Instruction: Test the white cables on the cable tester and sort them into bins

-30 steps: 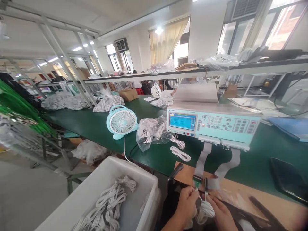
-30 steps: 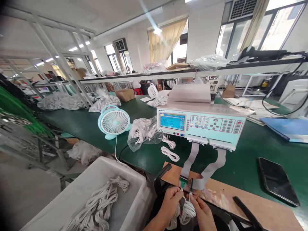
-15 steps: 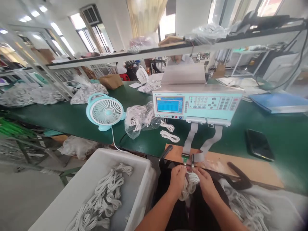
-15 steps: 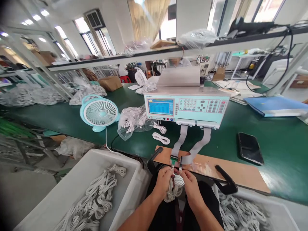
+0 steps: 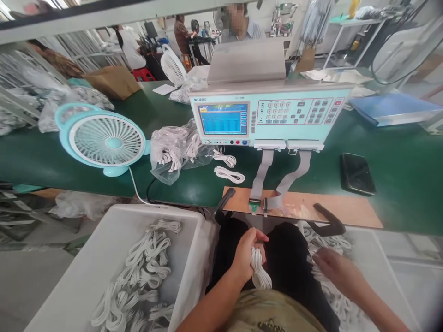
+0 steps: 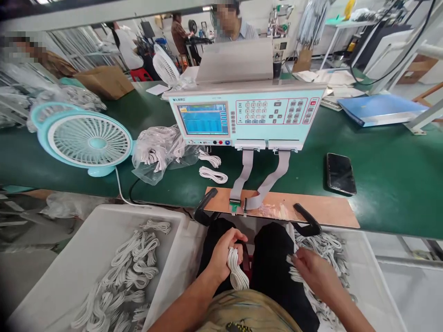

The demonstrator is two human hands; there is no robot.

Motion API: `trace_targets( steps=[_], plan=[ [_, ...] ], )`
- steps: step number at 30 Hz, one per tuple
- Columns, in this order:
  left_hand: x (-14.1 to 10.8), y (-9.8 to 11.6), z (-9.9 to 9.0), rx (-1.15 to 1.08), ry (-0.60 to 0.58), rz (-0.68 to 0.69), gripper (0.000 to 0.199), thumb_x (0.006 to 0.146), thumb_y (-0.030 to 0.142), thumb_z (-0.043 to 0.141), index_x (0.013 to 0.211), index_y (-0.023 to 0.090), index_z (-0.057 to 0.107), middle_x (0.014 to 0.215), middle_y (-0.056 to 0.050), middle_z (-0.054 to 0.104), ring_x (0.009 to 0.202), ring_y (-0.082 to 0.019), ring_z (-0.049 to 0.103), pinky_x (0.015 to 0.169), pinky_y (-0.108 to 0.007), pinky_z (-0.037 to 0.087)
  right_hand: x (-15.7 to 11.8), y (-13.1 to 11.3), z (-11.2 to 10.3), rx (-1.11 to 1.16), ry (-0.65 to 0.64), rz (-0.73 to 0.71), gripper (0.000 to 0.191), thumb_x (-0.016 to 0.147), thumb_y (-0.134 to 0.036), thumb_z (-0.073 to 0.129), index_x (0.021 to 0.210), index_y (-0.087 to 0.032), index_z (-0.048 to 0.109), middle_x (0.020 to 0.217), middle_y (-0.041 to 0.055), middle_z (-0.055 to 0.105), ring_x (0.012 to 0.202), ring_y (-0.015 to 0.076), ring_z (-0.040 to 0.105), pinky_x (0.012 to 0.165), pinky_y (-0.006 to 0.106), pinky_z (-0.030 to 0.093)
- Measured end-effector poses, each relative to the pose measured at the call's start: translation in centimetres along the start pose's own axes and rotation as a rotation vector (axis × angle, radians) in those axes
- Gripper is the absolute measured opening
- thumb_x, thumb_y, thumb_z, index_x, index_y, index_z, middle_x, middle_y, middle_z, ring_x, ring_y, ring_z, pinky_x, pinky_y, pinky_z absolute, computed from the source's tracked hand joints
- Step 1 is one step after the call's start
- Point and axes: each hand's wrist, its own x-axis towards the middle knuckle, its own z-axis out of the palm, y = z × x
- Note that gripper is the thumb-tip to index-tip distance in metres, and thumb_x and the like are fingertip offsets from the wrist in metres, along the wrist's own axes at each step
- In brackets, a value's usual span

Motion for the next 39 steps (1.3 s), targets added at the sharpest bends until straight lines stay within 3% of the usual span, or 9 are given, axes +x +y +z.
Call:
trace_targets(
  steps=[2,6,10,15,19,24,28,32,39],
  plan=[
    [0.1,-0.3,0.7,-0.008,-0.026,-0.009,0.037,0.075,0.05,0.056,0.069,0.015,0.05,0.069,0.0,0.059,0.031,-0.005,0.045,0.031,-0.017,0.026,-0.8,0.4,-0.2,-0.121,-0.024,-0.082,0.034,0.051,-0.039,0.08,0.077,-0.021,0.068,0.079,0.0066,0.065,0.069,0.0252,0.056,0.064,0.033,0.044],
    [-0.3,-0.9,2.8,0.071,-0.114,0.069,0.033,0.081,0.046,0.053,0.069,0.016,0.05,0.051,0.005,0.048,0.035,-0.006,0.043,0.038,-0.018,0.031,-3.2,-2.5,4.7,0.095,-0.487,-0.287,0.068,0.064,-0.033,0.076,0.126,-0.019,0.051,0.116,0.0095,0.058,0.102,0.028,0.054,0.089,0.037,0.041],
    [-1.5,-0.4,3.1,0.26,-0.128,0.263,0.023,0.084,0.037,0.05,0.083,0.016,0.059,0.068,-0.003,0.061,0.061,-0.013,0.055,0.061,-0.023,0.044,-3.7,-4.2,8.0,0.274,-0.459,-0.365,0.041,0.08,-0.035,0.06,0.117,-0.017,0.056,0.099,0.0064,0.061,0.093,0.0246,0.055,0.082,0.032,0.044],
    [-2.4,1.1,0.9,0.549,-0.283,0.428,0.024,0.077,0.025,0.056,0.096,0.017,0.068,0.1,-0.009,0.06,0.092,-0.022,0.056,0.081,-0.031,0.046,-2.9,-3.7,7.0,0.378,-0.592,-0.333,0.039,0.085,-0.039,0.053,0.116,-0.015,0.052,0.072,0.0018,0.058,0.066,0.0185,0.053,0.063,0.027,0.043],
    [-2.4,1.3,-0.2,0.669,-0.249,0.413,0.019,0.076,0.023,0.06,0.091,0.018,0.07,0.091,-0.008,0.06,0.078,-0.018,0.058,0.067,-0.026,0.048,-3.1,-4.0,6.7,0.412,-0.625,-0.314,0.044,0.085,-0.041,0.053,0.121,-0.016,0.048,0.072,0.0017,0.057,0.067,0.0187,0.052,0.064,0.027,0.042],
    [-2.0,0.1,-0.1,0.501,-0.056,0.292,0.018,0.075,0.032,0.063,0.082,0.016,0.066,0.077,-0.004,0.061,0.053,-0.012,0.055,0.045,-0.021,0.043,-3.1,-4.1,6.9,0.454,-0.594,-0.266,0.048,0.08,-0.054,0.055,0.115,-0.021,0.049,0.09,0.0052,0.056,0.078,0.0216,0.053,0.068,0.028,0.043],
    [-1.7,-0.4,0.3,0.368,0.09,0.274,0.021,0.073,0.035,0.065,0.081,0.015,0.062,0.065,0.0,0.06,0.05,-0.01,0.052,0.049,-0.02,0.042,-3.0,-3.7,7.9,0.5,-0.445,-0.309,0.043,0.083,-0.062,0.043,0.087,-0.021,0.053,0.085,0.0047,0.053,0.077,0.0208,0.051,0.069,0.029,0.043],
    [-1.5,-0.4,0.3,0.24,0.128,0.294,0.021,0.075,0.034,0.064,0.083,0.016,0.06,0.06,0.003,0.055,0.054,-0.008,0.048,0.054,-0.018,0.04,-3.0,-4.3,8.9,0.327,-0.336,-0.399,0.033,0.091,-0.047,0.041,0.073,-0.021,0.051,0.072,0.0015,0.051,0.066,0.0166,0.048,0.063,0.025,0.041],
    [-1.4,-0.2,-0.1,0.119,0.136,0.255,0.023,0.072,0.034,0.066,0.082,0.015,0.057,0.062,0.004,0.05,0.054,-0.007,0.045,0.054,-0.018,0.037,-2.4,-7.7,7.5,-0.022,-0.602,-0.79,0.024,0.093,-0.029,0.042,0.103,-0.022,0.063,0.082,0.0047,0.059,0.071,0.0166,0.055,0.065,0.025,0.042]
  ],
)
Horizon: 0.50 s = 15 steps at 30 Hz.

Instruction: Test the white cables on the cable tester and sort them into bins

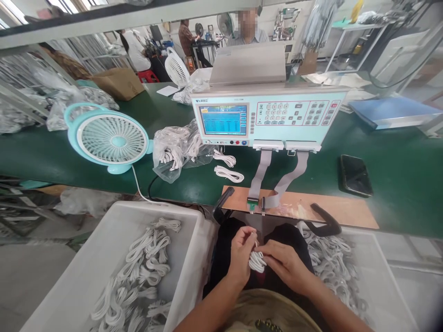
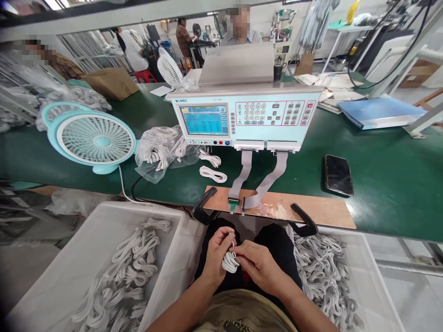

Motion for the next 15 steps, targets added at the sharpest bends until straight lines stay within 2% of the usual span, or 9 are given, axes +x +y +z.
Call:
trace_targets(
  steps=[2,3,7,9,15],
  plan=[
    [0.0,0.1,0.1,0.016,-0.017,0.004,0.023,0.073,0.035,0.066,0.084,0.015,0.058,0.062,0.004,0.05,0.055,-0.008,0.045,0.054,-0.018,0.037,0.4,-0.2,-0.3,-0.039,-0.005,-0.021,0.023,0.093,-0.029,0.043,0.1,-0.022,0.064,0.076,0.004,0.057,0.067,0.0159,0.053,0.062,0.025,0.041],
    [0.0,0.1,0.1,0.039,-0.021,0.027,0.023,0.074,0.035,0.065,0.085,0.016,0.059,0.064,0.003,0.051,0.055,-0.008,0.046,0.055,-0.018,0.037,0.6,-0.1,-0.3,-0.052,0.037,-0.008,0.022,0.093,-0.03,0.043,0.095,-0.021,0.064,0.074,0.0036,0.056,0.065,0.0159,0.052,0.061,0.025,0.041],
    [0.6,0.3,0.4,0.202,-0.016,0.241,0.018,0.075,0.033,0.064,0.081,0.016,0.063,0.074,0.0,0.056,0.067,-0.011,0.051,0.064,-0.02,0.042,1.8,1.2,0.4,0.039,0.347,0.14,0.03,0.092,-0.038,0.042,0.072,-0.02,0.055,0.066,0.0005,0.049,0.061,0.0155,0.046,0.059,0.025,0.038],
    [1.3,0.2,0.5,0.24,-0.014,0.286,0.017,0.074,0.032,0.065,0.079,0.015,0.064,0.075,-0.001,0.058,0.07,-0.013,0.053,0.068,-0.022,0.043,2.6,2.3,0.6,0.152,0.44,0.214,0.034,0.091,-0.043,0.043,0.068,-0.019,0.052,0.063,-0.0009,0.047,0.059,0.0148,0.044,0.057,0.024,0.037],
    [3.2,-0.2,0.3,0.154,0.01,0.125,0.025,0.07,0.035,0.067,0.081,0.013,0.064,0.067,0.0,0.059,0.059,-0.011,0.051,0.056,-0.021,0.041,4.1,4.6,0.9,0.411,0.464,0.336,0.037,0.081,-0.05,0.058,0.071,-0.015,0.059,0.061,-0.0001,0.051,0.058,0.014,0.045,0.056,0.024,0.036]
  ],
)
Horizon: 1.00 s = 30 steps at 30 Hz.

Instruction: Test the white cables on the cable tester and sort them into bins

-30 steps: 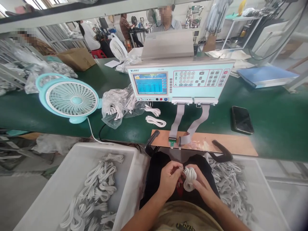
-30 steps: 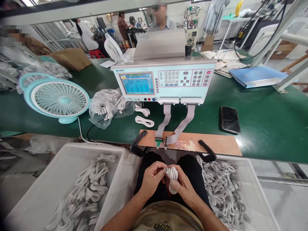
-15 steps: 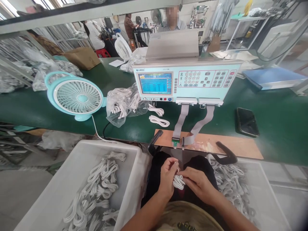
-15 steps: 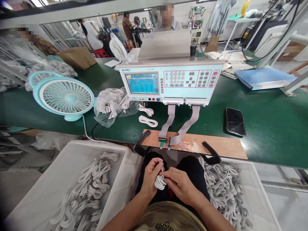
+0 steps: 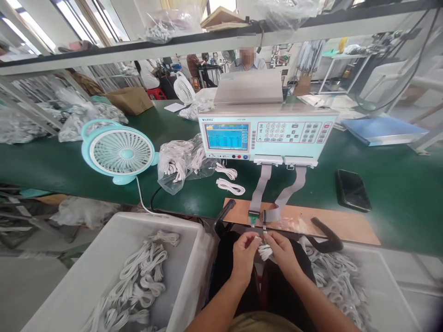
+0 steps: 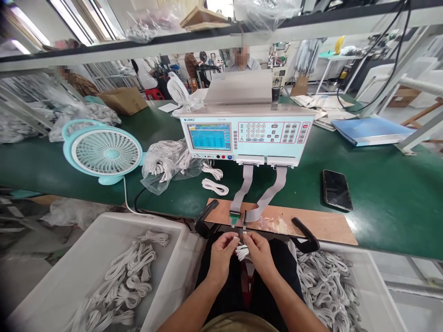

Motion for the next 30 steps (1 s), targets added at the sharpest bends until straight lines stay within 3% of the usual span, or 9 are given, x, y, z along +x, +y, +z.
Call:
trace_targets(
  steps=[6,12,16,22,30],
  plan=[
    [0.6,1.1,-0.5,0.071,-0.084,-0.009,0.027,0.073,0.04,0.064,0.073,0.013,0.063,0.059,0.002,0.056,0.051,-0.009,0.045,0.052,-0.02,0.037,0.1,-0.8,0.4,0.109,0.03,0.058,0.038,0.075,-0.051,0.065,0.065,-0.015,0.06,0.057,0.0001,0.053,0.054,0.0137,0.046,0.053,0.024,0.036],
    [1.4,2.3,-1.7,0.317,-0.258,0.15,0.034,0.084,0.038,0.049,0.061,0.014,0.056,0.06,0.002,0.048,0.057,-0.01,0.044,0.055,-0.021,0.034,0.5,-1.6,1.3,0.347,0.124,0.26,0.037,0.061,-0.049,0.077,0.064,-0.014,0.064,0.055,0.0016,0.058,0.05,0.0142,0.048,0.05,0.025,0.037],
    [2.1,1.8,-1.8,0.327,-0.208,0.188,0.034,0.083,0.035,0.05,0.056,0.014,0.054,0.063,0.001,0.048,0.062,-0.011,0.046,0.058,-0.022,0.035,0.6,-1.6,1.6,0.45,0.157,0.297,0.037,0.056,-0.048,0.081,0.064,-0.015,0.067,0.056,0.002,0.06,0.048,0.0146,0.05,0.049,0.025,0.038],
    [2.7,0.7,-1.3,0.251,-0.147,0.145,0.033,0.079,0.035,0.055,0.054,0.014,0.057,0.055,0.002,0.048,0.057,-0.011,0.045,0.057,-0.021,0.035,0.5,-1.2,1.4,0.447,0.129,0.257,0.031,0.06,-0.044,0.081,0.066,-0.016,0.069,0.058,0.0023,0.062,0.053,0.0153,0.053,0.052,0.024,0.04],
    [2.0,0.1,-0.6,0.142,-0.022,0.109,0.035,0.08,0.041,0.054,0.069,0.011,0.069,0.061,-0.003,0.06,0.058,-0.013,0.052,0.057,-0.023,0.041,0.6,-0.7,1.2,0.417,0.106,0.282,0.03,0.06,-0.042,0.08,0.074,-0.017,0.071,0.068,0.0047,0.067,0.062,0.0193,0.059,0.057,0.027,0.045]
  ],
)
